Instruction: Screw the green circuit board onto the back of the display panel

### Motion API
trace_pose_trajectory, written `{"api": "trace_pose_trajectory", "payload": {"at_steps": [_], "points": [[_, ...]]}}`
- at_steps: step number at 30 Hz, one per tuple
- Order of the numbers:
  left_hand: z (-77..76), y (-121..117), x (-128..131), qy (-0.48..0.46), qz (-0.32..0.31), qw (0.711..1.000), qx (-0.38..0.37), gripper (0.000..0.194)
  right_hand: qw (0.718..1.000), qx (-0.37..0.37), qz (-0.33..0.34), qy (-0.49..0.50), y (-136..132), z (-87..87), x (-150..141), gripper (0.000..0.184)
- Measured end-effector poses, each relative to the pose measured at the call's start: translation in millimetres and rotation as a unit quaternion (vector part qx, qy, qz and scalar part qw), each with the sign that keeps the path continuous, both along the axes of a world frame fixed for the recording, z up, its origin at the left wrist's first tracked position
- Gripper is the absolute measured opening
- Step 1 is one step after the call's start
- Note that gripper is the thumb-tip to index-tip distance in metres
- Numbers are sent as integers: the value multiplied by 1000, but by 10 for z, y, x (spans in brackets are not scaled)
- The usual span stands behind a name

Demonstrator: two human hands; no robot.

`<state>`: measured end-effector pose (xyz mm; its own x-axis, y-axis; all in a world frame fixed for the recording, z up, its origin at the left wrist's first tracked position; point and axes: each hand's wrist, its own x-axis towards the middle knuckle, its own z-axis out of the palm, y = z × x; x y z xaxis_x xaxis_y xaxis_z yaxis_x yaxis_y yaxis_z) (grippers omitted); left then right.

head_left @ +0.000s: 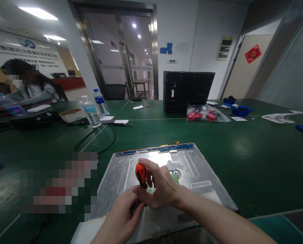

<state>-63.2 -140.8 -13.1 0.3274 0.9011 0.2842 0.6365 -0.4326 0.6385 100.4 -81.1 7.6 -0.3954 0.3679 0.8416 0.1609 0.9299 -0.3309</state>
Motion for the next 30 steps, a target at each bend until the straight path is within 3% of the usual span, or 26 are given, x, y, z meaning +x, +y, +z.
{"api": "trace_pose_trajectory", "payload": {"at_steps": [8,25,30], "points": [[90,5,22,-13,-36,999,-2,19,1000,-10,12,11,-25,41,9,68],[-18,28,5,0,-15,1000,-5,19,999,19,-27,-5,-15,1,-10,64],[19,21,12,-15,-18,1000,-3,18,999,26,-28,11,-11,12,-15,64]]}}
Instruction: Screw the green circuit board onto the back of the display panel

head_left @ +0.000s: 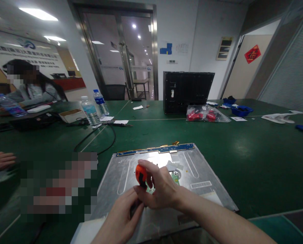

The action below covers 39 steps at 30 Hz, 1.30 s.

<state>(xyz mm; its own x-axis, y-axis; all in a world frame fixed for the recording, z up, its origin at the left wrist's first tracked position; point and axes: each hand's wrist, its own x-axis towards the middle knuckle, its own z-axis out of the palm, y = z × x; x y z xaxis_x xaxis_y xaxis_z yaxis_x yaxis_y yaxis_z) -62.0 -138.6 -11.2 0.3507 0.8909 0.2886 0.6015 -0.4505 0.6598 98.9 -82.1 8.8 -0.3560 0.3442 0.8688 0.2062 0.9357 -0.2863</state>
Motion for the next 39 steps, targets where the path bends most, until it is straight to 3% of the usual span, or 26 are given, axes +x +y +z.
{"api": "trace_pose_trajectory", "payload": {"at_steps": [8,21,39], "points": [[42,-21,22,-2,23,999,-37,17,1000,-16,17,-20,-7,-6,16,67],[75,-13,20,-5,-6,999,-38,19,999,-16,30,-25,-13,10,21,67],[12,-10,14,12,30,999,17,19,1000,15,8,-11,3,-16,1,59]]}}
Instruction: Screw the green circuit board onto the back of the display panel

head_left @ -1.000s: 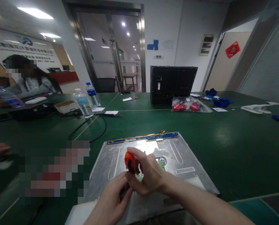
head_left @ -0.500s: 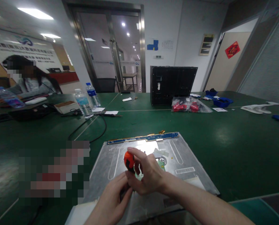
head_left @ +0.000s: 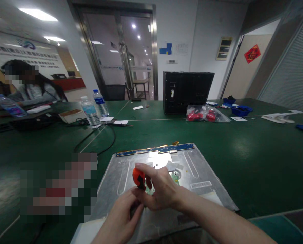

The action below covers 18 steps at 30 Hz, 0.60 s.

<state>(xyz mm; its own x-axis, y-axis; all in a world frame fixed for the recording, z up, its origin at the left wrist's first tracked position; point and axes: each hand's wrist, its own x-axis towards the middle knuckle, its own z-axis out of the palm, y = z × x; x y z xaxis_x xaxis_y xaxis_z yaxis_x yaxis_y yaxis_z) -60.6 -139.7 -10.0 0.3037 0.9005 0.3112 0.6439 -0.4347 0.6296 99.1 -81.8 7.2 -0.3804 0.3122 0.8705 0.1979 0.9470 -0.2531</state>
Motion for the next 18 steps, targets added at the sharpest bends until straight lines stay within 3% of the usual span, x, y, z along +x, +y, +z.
{"api": "trace_pose_trajectory", "payload": {"at_steps": [6,18], "points": [[0,8,-9,-11,-29,1000,2,19,1000,5,26,0,-9,44,22,59],[76,0,20,-20,-38,999,-7,20,1000,1,-1,7,-28,52,13,63]]}}
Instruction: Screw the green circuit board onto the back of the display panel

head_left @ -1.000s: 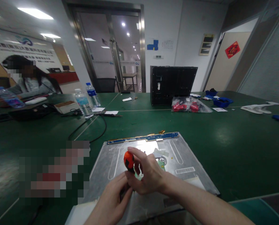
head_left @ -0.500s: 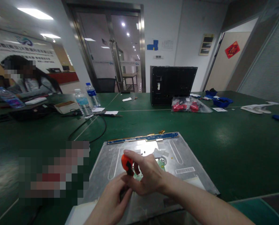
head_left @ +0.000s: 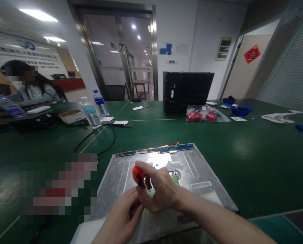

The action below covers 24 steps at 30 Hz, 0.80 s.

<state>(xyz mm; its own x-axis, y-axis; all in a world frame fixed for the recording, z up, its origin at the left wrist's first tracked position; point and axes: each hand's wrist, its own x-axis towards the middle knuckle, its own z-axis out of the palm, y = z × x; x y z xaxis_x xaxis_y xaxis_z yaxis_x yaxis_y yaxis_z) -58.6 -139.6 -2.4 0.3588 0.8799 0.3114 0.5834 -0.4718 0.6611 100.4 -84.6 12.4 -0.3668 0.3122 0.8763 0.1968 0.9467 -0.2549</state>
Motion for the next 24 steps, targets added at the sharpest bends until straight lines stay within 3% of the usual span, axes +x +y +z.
{"api": "trace_pose_trajectory", "payload": {"at_steps": [13,24], "points": [[-100,-1,-45,13,17,1000,-8,21,1000,0,1,2,8,-17,-12,60],[-58,16,-15,6,-1,1000,-15,19,1000,-17,17,-6,7,-32,8,62]]}}
